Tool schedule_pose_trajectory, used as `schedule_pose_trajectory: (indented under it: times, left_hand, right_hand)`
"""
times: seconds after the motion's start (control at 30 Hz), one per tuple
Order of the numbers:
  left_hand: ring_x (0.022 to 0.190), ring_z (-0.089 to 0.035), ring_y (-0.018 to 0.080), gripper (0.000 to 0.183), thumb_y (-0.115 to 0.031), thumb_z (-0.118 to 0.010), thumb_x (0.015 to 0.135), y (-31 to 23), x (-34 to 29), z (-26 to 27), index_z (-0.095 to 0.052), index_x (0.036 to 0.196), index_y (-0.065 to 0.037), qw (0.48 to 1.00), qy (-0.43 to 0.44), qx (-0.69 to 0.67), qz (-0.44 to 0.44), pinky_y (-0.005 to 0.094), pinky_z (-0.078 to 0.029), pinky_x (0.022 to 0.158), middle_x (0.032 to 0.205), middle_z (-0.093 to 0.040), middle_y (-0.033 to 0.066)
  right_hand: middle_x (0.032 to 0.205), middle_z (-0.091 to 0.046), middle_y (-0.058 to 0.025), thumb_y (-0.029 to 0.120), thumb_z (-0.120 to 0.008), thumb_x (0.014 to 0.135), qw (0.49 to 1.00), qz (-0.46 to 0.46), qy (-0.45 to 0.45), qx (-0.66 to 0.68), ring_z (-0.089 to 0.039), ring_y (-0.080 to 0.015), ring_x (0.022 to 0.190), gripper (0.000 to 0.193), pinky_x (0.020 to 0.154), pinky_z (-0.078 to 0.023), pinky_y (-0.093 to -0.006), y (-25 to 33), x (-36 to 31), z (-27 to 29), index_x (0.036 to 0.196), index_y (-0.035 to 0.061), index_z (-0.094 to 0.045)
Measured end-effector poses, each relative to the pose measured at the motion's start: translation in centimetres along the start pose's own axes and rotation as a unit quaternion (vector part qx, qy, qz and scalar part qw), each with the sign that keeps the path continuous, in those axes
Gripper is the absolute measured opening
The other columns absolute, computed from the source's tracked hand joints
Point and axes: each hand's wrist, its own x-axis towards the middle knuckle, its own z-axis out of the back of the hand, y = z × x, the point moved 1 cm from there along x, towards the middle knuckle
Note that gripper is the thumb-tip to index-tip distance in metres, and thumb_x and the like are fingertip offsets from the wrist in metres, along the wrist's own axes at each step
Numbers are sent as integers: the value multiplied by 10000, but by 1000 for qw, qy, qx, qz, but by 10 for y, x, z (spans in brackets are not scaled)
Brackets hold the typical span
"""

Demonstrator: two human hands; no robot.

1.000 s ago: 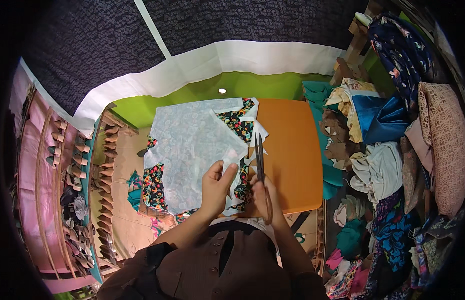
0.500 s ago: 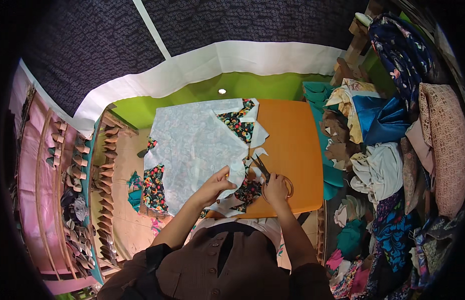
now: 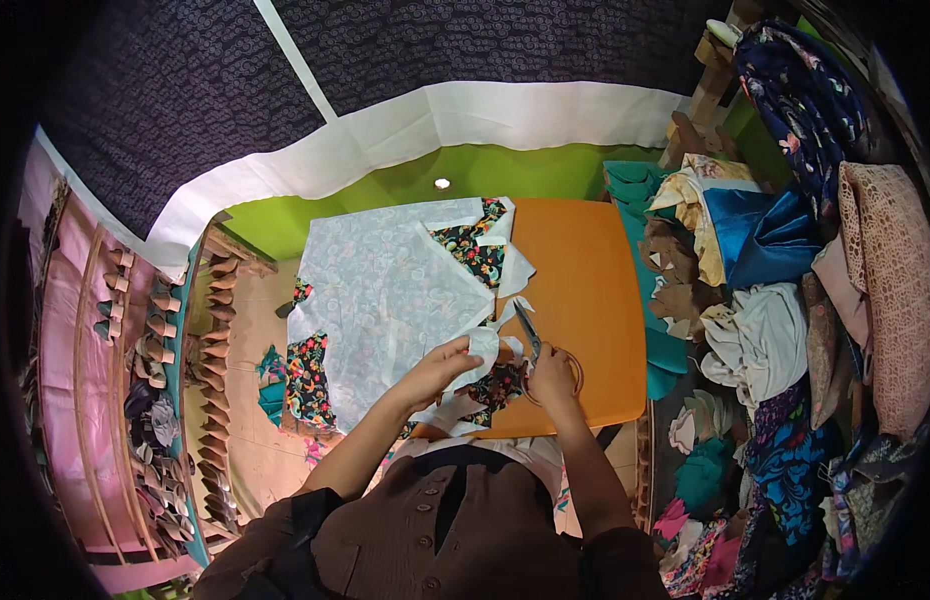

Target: Cutting pattern pieces out of fabric using scissors.

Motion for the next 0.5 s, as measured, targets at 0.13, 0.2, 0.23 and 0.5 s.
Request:
schedule_pose_trajectory:
  times: [0.13,0.2,0.23,0.5]
  left_hand:
    - [627,-441,60,228,-252,-529,812,6,2,7,-563,775,-29,994,-14,102,41,233,-374,578,662,-517,-20]
    - [577,-418,69,239,-257,-526,813,10,6,15,-564,751,-29,977,26,209,26,248,-365,549,600,-485,-14]
    - [528,-395,79,253,-263,-524,814,12,6,18,-566,728,-29,948,63,313,13,264,-355,519,538,-453,-7]
    - [674,-438,83,188,-194,-551,775,4,0,7,-527,858,-27,952,160,261,19,238,-371,625,713,-499,26]
  right_hand:
    - [894,-508,-222,139,-613,709,999,4,-35,13,-537,-372,841,476,710,-444,-406,-5,-6,3,1099,14,-372]
    - [808,-543,-150,232,-576,759,981,6,-43,191,-582,-280,718,365,595,-468,-359,-17,-5,2,1028,44,-417]
    - [808,-543,-150,232,-576,759,981,7,-41,192,-582,-280,718,365,595,-468,-359,-9,-8,13,1028,44,-417]
    - [596,-484,-11,320,-517,829,691,-84,177,695,-467,-86,465,275,359,-327,-200,35,-26,56,913,82,-408]
